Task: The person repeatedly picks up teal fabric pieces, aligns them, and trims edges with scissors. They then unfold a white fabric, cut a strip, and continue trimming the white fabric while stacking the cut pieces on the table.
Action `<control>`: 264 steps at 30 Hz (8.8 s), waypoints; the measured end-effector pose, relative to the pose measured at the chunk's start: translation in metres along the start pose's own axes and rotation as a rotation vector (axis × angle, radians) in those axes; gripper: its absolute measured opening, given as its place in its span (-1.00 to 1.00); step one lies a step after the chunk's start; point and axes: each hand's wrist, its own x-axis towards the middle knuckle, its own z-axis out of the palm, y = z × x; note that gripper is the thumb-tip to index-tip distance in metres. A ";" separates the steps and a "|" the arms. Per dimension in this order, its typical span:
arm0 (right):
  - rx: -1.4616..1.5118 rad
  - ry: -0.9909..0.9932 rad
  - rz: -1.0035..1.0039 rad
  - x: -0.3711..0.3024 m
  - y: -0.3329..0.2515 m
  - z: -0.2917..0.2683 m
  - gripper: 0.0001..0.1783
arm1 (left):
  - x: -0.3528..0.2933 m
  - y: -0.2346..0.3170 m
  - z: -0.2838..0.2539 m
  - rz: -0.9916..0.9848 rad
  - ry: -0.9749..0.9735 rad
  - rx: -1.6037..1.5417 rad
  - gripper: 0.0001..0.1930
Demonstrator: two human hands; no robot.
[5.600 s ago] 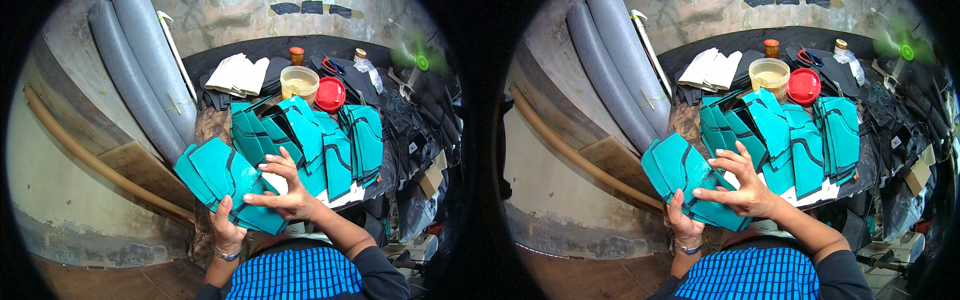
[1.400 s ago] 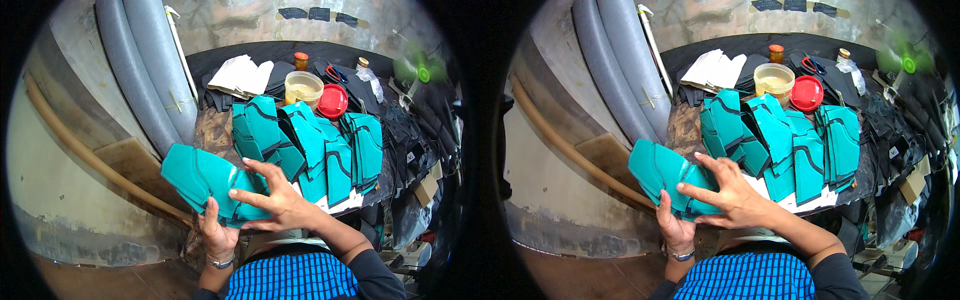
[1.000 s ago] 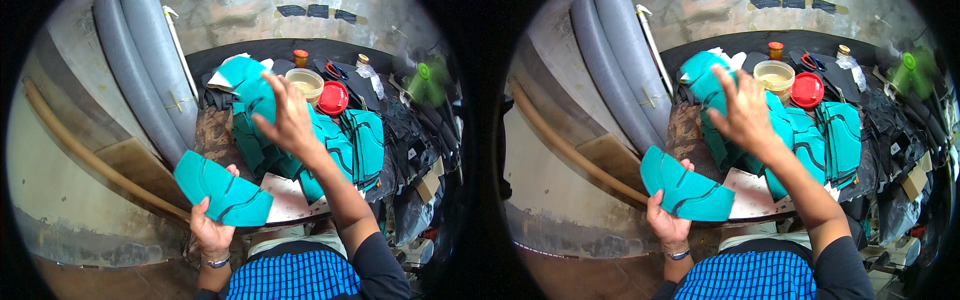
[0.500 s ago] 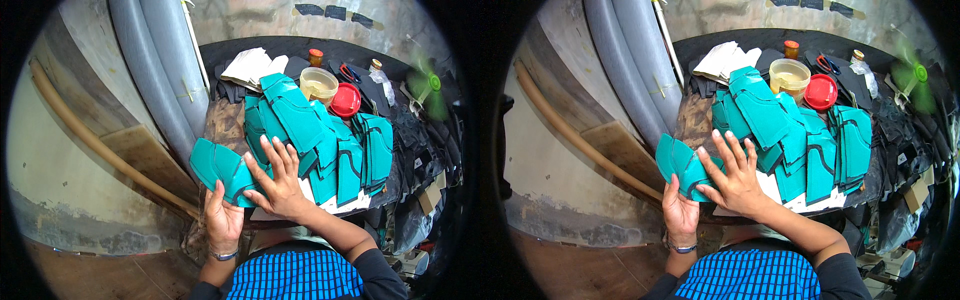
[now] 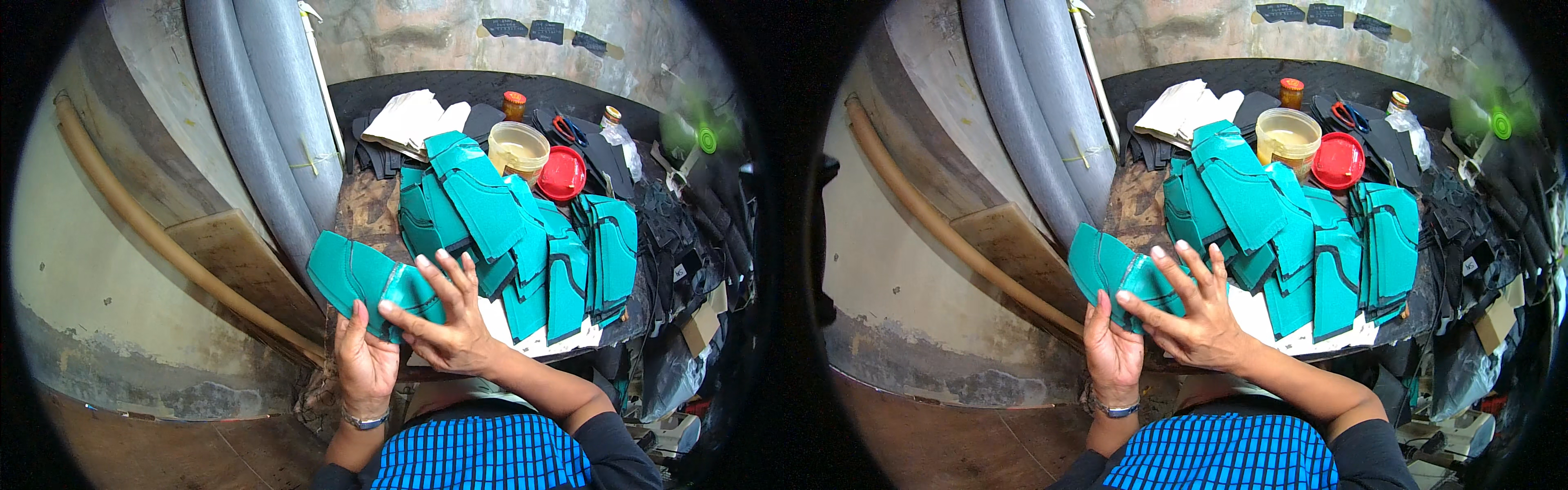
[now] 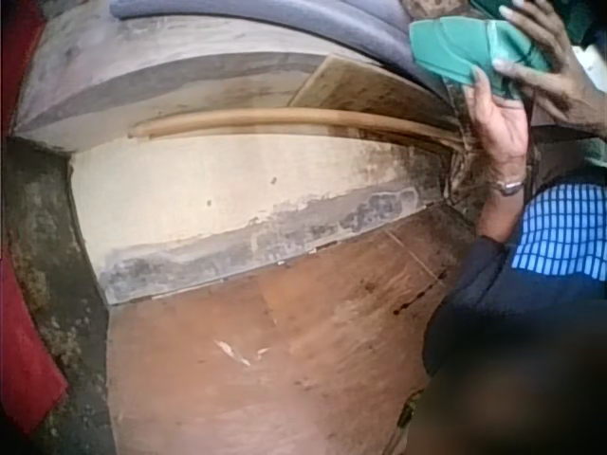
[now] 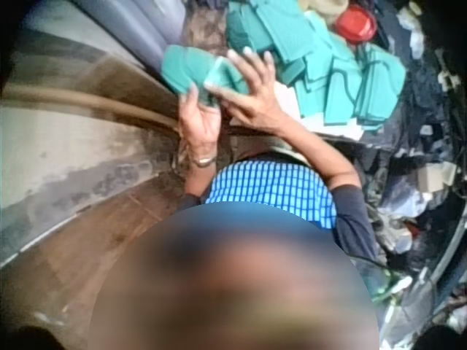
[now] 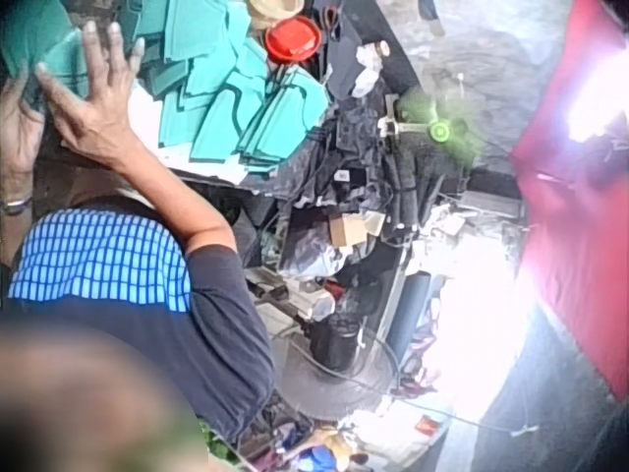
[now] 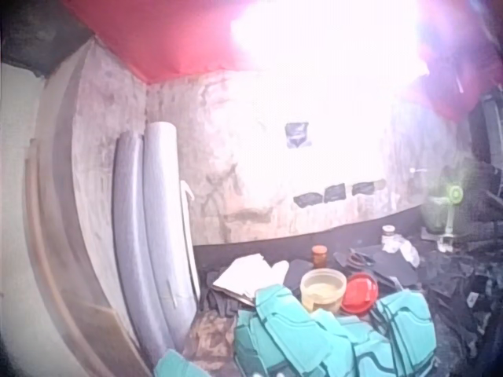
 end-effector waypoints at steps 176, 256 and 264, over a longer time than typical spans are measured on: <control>0.288 -0.070 0.201 -0.001 -0.030 -0.027 -0.34 | -0.031 0.013 -0.022 -0.091 0.262 0.178 -0.42; -0.740 -0.078 1.098 -0.066 0.136 -0.169 0.00 | -0.039 -0.012 -0.037 -0.075 0.189 0.300 -0.14; -0.445 -0.451 0.937 0.091 0.270 -0.096 -0.02 | -0.034 -0.017 -0.014 -0.088 0.141 0.263 -0.16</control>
